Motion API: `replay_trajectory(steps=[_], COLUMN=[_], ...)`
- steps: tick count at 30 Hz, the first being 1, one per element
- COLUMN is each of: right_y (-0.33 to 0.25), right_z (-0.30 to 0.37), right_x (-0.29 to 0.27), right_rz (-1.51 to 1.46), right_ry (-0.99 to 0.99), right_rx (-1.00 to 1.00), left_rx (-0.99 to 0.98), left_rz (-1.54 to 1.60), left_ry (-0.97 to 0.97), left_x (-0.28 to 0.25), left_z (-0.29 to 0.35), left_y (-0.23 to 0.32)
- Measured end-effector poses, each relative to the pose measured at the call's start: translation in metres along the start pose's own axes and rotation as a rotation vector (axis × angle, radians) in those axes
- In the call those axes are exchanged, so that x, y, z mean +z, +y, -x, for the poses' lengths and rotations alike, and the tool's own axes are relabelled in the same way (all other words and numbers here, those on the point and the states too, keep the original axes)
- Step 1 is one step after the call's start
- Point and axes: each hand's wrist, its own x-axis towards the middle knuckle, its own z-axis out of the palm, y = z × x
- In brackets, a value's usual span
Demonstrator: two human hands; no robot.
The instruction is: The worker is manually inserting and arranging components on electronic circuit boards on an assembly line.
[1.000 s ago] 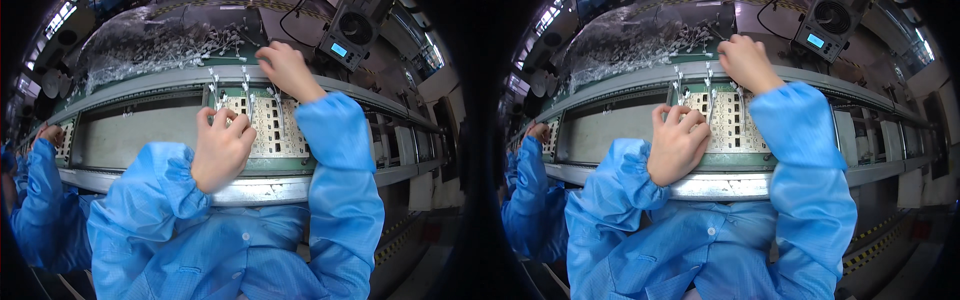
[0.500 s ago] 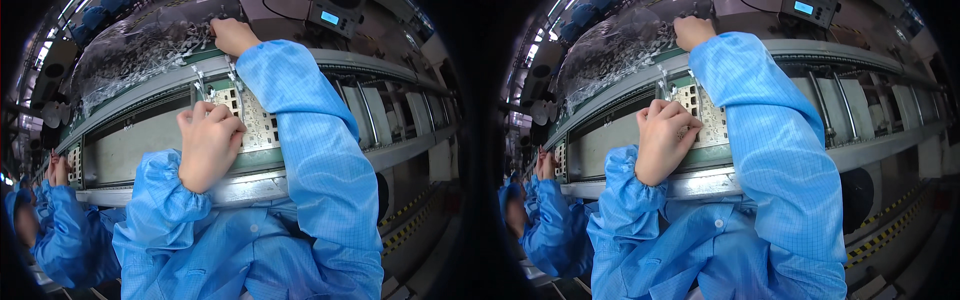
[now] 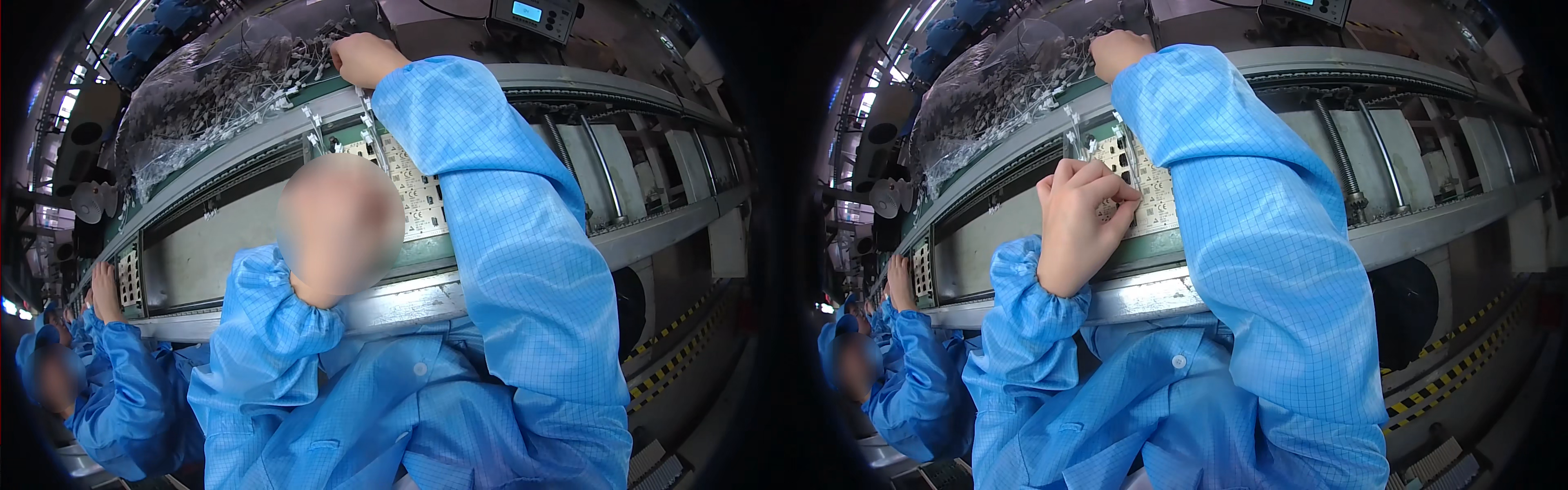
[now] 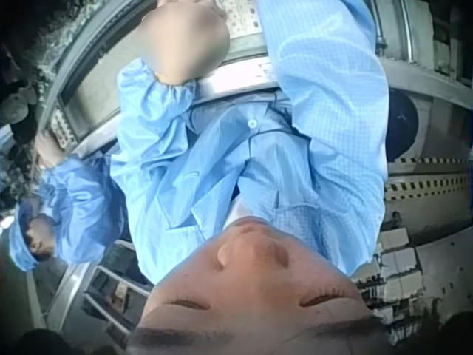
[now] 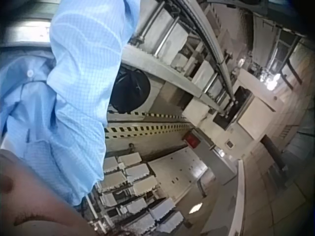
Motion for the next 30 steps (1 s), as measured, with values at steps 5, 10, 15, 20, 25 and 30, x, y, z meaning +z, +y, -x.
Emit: replay_trajectory(steps=[5, 10, 15, 20, 25, 30], right_y=[-0.005, 0.035, 0.034, 0.044, 0.041, 0.032], right_z=[-0.003, -0.031, -0.021, -0.009, 0.025, 0.095], right_x=[0.0, 0.002, -0.046, -0.078, -0.111, -0.143], right_rz=[-0.071, -0.471, -1.269, -1.566, -0.774, -0.187], right_ry=[0.072, 0.031, -0.193, -0.16, -0.018, 0.457], right_rx=[0.056, 0.042, 0.175, 0.216, 0.072, -0.236], left_rx=[0.046, 0.122, 0.187, 0.209, 0.199, 0.24], left_rz=[-0.044, -0.17, -0.303, -0.272, -0.298, -0.023], left_ry=[0.015, 0.062, 0.077, -0.013, -0.072, -0.293], left_x=[-0.001, 0.005, 0.007, -0.008, -0.006, -0.025], left_z=[0.002, 0.003, 0.005, 0.005, 0.02, -0.014], left_y=[0.0, 0.01, 0.01, 0.014, 0.026, -0.013])
